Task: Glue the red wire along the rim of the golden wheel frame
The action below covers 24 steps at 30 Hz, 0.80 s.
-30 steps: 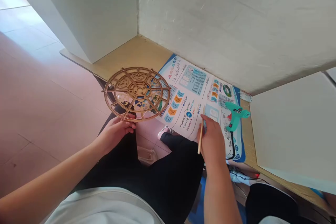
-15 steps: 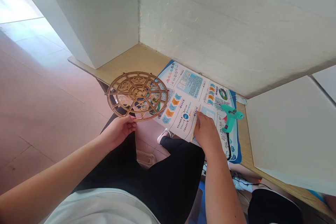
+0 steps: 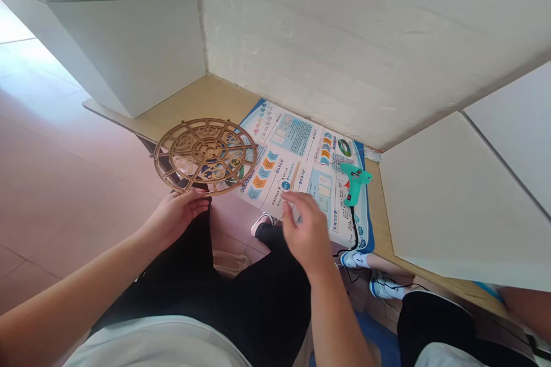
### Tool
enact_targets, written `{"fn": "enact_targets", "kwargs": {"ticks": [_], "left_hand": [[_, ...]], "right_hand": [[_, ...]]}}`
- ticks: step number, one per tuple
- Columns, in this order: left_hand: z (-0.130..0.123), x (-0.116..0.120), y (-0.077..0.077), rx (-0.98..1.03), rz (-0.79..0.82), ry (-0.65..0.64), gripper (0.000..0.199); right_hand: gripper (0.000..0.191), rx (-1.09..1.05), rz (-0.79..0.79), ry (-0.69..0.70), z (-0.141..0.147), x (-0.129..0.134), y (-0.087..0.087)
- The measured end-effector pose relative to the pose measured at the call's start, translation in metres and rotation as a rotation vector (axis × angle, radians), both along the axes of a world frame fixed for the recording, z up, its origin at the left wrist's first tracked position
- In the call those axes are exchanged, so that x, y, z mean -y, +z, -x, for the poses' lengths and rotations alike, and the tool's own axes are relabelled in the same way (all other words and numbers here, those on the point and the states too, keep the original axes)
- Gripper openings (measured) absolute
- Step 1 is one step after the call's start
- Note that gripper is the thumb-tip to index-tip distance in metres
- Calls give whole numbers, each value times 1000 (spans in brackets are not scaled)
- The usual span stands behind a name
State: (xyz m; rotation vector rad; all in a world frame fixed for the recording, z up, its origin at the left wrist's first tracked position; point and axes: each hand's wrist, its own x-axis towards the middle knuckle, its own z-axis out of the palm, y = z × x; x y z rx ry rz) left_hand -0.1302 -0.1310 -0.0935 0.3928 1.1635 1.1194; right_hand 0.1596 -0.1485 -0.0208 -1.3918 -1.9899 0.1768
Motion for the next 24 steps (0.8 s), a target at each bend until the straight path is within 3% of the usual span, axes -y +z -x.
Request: {"fn": "enact_targets", "kwargs": {"ticks": [3,9,17,24], "left_hand": [[-4,5,0,0,-39,-31,26],[-10,16,1,-11,-99,-154,27],[-6,12,0,-105,-153,-293,30],[-9,2,7,-362,-216,-516,35]], "right_hand": [[20,3,4,225,43,-8,0],[23,176,113,446,99,-48,-9],[24,335,248,555,100,-62,-5],[13,349,252,503,95,-69,-2]]}}
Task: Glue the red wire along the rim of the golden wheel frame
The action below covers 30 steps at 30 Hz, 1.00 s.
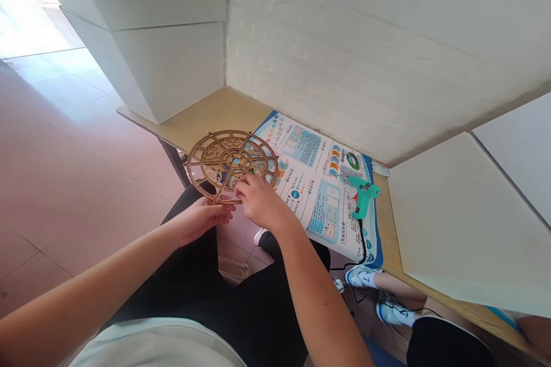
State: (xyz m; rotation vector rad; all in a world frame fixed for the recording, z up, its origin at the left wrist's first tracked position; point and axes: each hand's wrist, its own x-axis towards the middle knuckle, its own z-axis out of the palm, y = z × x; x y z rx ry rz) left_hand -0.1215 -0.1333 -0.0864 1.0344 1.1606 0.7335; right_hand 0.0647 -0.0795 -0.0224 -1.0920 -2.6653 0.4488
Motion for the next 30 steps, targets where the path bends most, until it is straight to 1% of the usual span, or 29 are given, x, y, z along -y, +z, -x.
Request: {"fn": "enact_targets", "kwargs": {"ticks": [2,4,5,8,9,11,13,16,18,20,21,22,23,25,27,28,30], "left_hand": [[6,2,6,-149,-43,-81,32],[15,6,15,-333,-126,-122,29],[19,9,21,-429,-187,-116,29],[28,12,37,-666,-418,-25,28],[29,10,41,-718,-495,-6,27],[28,2,45,-784,-627,-19,24],[24,-10,45,-821,-722,-77,25],[16,-24,39,-857,-811,-145,24],[12,-27,35,-870,-864,-160,22],[11,-29,31,-876,-923,-156,18],[12,-30,30,-874,-956,-152,18],[13,-33,29,-867,-992,-154,19],[14,-36,29,-853,-1028,-164,20],[16,-44,27,-811,-1089,-200,23],[16,-52,26,-761,-1135,-241,25],[15,-56,25,-740,-1154,-255,25],[11,-60,23,-714,-1185,-260,24]], "right_hand": [[8,-5,-20,-32,1,-2,-2],[4,-8,-44,-60,2,-3,-5],[4,-10,-54,-70,3,-3,-7],[7,-21,-74,-85,4,-3,-12],[8,-26,-78,-87,4,-3,-13],[9,-36,-84,-86,5,-4,-14],[10,-49,-90,-88,6,-3,-14],[7,-78,-95,-91,9,2,-12],[7,-107,-100,-93,7,8,-8],[13,-148,-116,-138,-5,14,-3],[17,-172,-132,-201,-16,16,0],[20,-197,-154,-298,-31,19,2],[22,-221,-178,-428,-48,21,5],[27,-255,-228,-766,-92,25,9],[31,-254,-239,-1086,-137,28,12],[32,-243,-214,-1198,-157,30,14],[33,-209,-145,-1355,-189,29,16]]}}
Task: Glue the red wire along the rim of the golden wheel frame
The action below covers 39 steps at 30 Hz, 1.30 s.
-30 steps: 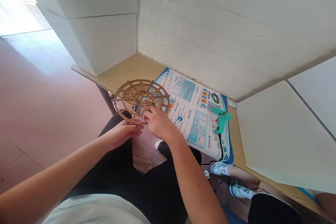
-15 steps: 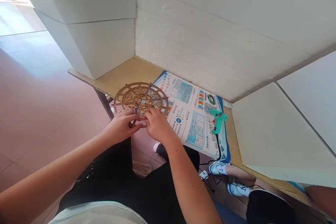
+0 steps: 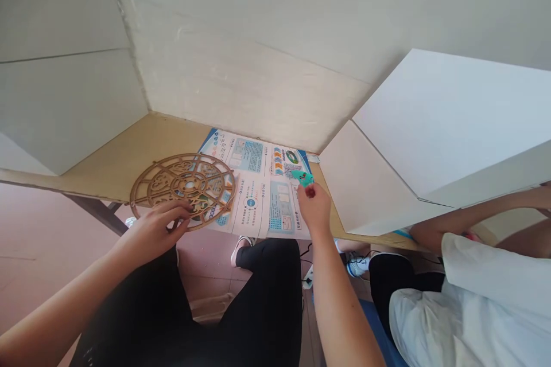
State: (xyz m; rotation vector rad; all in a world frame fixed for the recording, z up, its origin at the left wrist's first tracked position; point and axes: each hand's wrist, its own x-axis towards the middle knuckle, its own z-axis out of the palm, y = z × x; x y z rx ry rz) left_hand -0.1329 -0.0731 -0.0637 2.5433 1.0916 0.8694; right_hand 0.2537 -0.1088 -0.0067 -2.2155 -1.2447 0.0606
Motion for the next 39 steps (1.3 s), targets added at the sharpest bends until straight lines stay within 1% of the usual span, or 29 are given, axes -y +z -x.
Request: {"fn": "enact_targets", "kwargs": {"ticks": [2,4,6,9,12,14,15,16,19,22,25,26,28,32,35,39], "left_hand": [[-7,-2,-2,13,-24,-7,21],[-15,-2,-3,20,-45,-18,17],[-24,-3,-4,18,-57,-33,15],[-35,-6,-4,5,-58,-36,18],[-39,-11,-2,-10,-28,-48,19],[-38,-14,0,-18,10,-79,21],[-36,-15,2,-19,34,-96,21],[-35,-17,4,-18,60,-111,22],[-29,-20,9,-10,146,-141,20],[-23,-23,14,-10,228,-167,19],[-17,-25,18,-12,296,-204,15],[-16,-27,20,-15,315,-217,14],[-13,-29,22,-30,350,-239,19],[-10,-33,24,-70,405,-259,39],[-10,-35,21,-88,435,-265,51],[-8,-37,14,-84,453,-258,52]], "right_hand": [[34,-26,79,-90,-20,-4,1],[36,-51,146,-121,-30,-11,1],[37,-86,213,-84,-34,-21,1],[36,-129,305,6,-36,-35,3],[34,-105,306,55,-32,-38,7],[33,-85,267,120,-22,-30,12],[33,-85,248,174,-14,-22,14],[34,-93,235,245,-5,-13,15],[33,-123,202,526,31,17,18],[25,-129,193,761,65,40,15],[19,-135,196,895,86,49,7],[18,-138,198,922,90,49,4],[16,-148,206,958,96,48,-2],[14,-154,211,978,102,44,-8],[13,-140,217,970,107,41,-12],[15,-120,236,978,113,37,-15]]}}
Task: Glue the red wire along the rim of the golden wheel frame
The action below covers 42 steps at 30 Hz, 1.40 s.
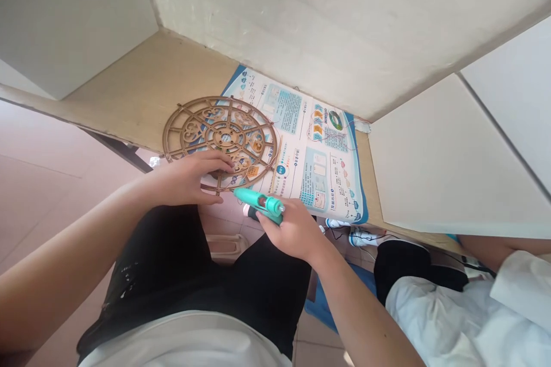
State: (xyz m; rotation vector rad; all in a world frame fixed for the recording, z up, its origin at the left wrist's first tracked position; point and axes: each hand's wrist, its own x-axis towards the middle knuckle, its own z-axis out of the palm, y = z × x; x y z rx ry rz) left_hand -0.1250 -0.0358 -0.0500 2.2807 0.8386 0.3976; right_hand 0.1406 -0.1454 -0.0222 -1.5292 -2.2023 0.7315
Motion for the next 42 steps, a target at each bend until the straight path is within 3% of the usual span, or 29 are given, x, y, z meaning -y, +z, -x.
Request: {"fn": "enact_targets", "kwargs": {"ticks": [12,18,42], "left_hand": [[1,-2,-5,18,5,-1,50],[2,-4,-8,30,2,-3,50],[1,-2,-2,10,-1,-2,47]], "right_hand": [[18,116,-40,22,10,2,-6],[9,151,-69,20,9,7,-13],[6,123,-31,-15,0,10,-15]]}}
